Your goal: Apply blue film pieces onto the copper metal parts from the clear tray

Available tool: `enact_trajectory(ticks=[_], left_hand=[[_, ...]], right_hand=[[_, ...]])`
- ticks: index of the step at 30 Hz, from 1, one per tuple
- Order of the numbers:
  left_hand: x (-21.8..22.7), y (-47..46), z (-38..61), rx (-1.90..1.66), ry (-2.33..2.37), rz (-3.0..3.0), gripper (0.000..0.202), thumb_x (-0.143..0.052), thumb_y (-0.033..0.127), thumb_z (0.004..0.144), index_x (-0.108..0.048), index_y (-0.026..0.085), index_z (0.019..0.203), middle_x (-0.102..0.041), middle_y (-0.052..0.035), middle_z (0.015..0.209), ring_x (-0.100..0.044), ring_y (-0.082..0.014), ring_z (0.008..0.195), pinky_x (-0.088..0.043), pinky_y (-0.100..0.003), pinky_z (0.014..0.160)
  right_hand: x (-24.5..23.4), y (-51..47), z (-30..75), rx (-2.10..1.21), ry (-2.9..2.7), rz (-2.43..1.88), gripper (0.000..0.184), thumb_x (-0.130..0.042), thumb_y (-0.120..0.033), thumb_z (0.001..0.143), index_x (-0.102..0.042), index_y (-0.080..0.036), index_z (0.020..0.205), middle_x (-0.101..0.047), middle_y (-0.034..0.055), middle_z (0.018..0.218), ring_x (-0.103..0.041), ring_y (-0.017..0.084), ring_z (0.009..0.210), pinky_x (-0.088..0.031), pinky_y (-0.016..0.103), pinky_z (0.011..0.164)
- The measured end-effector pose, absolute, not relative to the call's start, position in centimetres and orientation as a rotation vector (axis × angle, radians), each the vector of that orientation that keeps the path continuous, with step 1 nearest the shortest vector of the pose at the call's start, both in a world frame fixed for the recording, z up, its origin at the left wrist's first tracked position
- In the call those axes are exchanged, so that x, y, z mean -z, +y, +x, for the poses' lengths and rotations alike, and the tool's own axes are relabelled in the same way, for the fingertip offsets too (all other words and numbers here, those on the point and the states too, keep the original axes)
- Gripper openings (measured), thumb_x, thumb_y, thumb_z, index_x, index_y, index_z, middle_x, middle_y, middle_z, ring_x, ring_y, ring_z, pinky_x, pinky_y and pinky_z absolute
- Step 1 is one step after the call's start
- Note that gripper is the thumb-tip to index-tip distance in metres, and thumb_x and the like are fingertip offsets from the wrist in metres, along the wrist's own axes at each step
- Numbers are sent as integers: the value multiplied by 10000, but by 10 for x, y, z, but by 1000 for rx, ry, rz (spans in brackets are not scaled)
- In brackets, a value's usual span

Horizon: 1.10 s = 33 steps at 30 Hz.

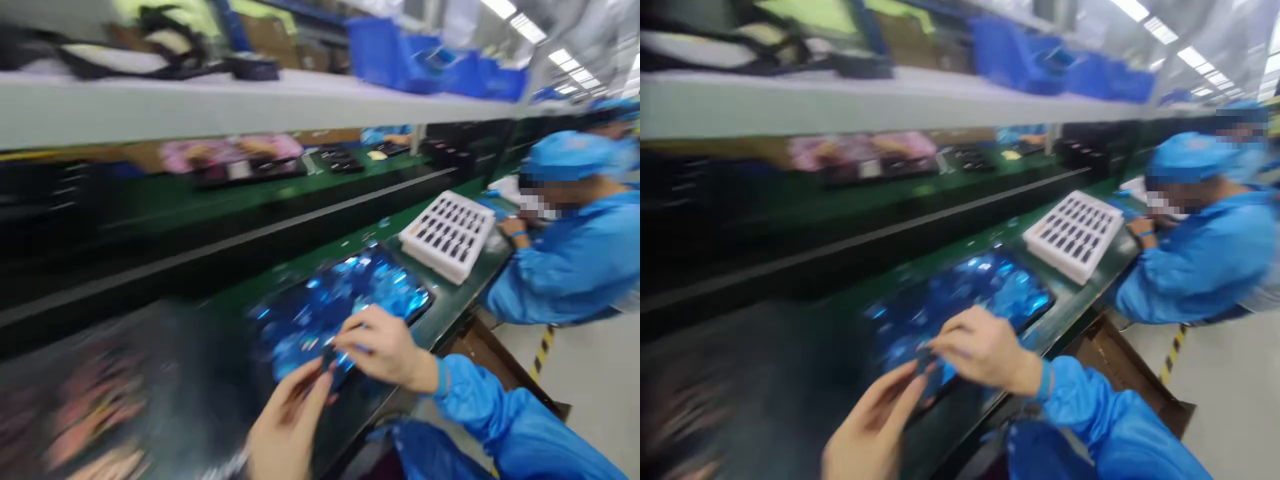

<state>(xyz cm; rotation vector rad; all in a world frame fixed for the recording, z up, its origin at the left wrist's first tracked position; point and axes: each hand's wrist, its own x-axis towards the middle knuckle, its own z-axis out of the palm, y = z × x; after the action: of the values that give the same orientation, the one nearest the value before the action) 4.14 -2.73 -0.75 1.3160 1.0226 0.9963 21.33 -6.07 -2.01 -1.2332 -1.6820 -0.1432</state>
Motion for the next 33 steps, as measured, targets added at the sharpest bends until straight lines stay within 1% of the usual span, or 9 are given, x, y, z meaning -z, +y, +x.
enact_trajectory(ticks=[3,6,10,15,21,24,28,30,33], left_hand=[[18,-37,26,-953,1052,1115,493,-995,588,706,-847,205,980,-820,-85,955,-787,-266,854,-657,-278,621],[21,-35,28,-964,967,1015,405,-996,502,744,-860,211,991,-815,-85,968,-769,-236,896,-647,-246,649],[20,-38,29,-996,909,923,357,-1009,432,752,-862,220,999,-809,-73,973,-746,-201,882,-626,-217,653],[26,-40,28,-985,883,789,434,-1037,444,726,-846,199,1029,-806,-84,1008,-734,-204,911,-592,-212,641],[33,-35,30,-983,804,499,571,-1102,413,640,-811,204,1085,-772,-31,1047,-661,-121,795,-539,-196,629],[30,-33,30,-978,747,452,547,-1072,401,715,-794,182,1131,-756,-33,1052,-630,-111,800,-527,-200,663],[27,-31,31,-1013,748,434,541,-1059,393,737,-788,174,1150,-758,-47,1113,-628,-122,838,-511,-210,687],[29,-29,32,-1044,778,428,515,-1044,389,757,-781,181,1148,-758,-49,1161,-642,-127,879,-506,-208,695],[31,-25,33,-1102,841,424,483,-1038,374,755,-763,187,1105,-756,-42,1134,-675,-131,913,-509,-200,702]], right_hand=[[17,-60,219,54,-1615,-1203,112,-683,-184,1079,-780,-225,1119,-771,77,1030,-727,207,952,-622,343,841],[14,-57,221,20,-1650,-1188,132,-707,-135,1052,-763,-236,1116,-758,68,1019,-723,211,935,-619,359,826],[9,-59,216,153,-1737,-1193,137,-710,-106,1045,-737,-223,1110,-754,67,987,-710,206,884,-605,356,791],[11,-59,215,326,-1884,-1193,153,-668,-80,1046,-717,-211,1108,-767,72,998,-716,205,891,-615,349,794],[12,-65,223,477,-2156,-1016,144,-640,-72,1064,-736,-147,1140,-794,120,1079,-748,239,988,-664,382,876],[14,-69,229,433,-2197,-958,136,-618,-76,1079,-732,-118,1139,-802,137,1083,-760,246,992,-678,388,892],[22,-75,233,297,-2200,-924,190,-629,-64,1065,-715,-164,1203,-808,125,1165,-779,241,1076,-685,398,958],[24,-78,232,217,-2181,-895,206,-656,-76,1051,-702,-179,1223,-808,125,1171,-784,245,1084,-691,390,932],[24,-82,229,77,-2001,-896,216,-680,-65,1008,-694,-216,1161,-812,84,1041,-792,223,959,-687,356,833]])
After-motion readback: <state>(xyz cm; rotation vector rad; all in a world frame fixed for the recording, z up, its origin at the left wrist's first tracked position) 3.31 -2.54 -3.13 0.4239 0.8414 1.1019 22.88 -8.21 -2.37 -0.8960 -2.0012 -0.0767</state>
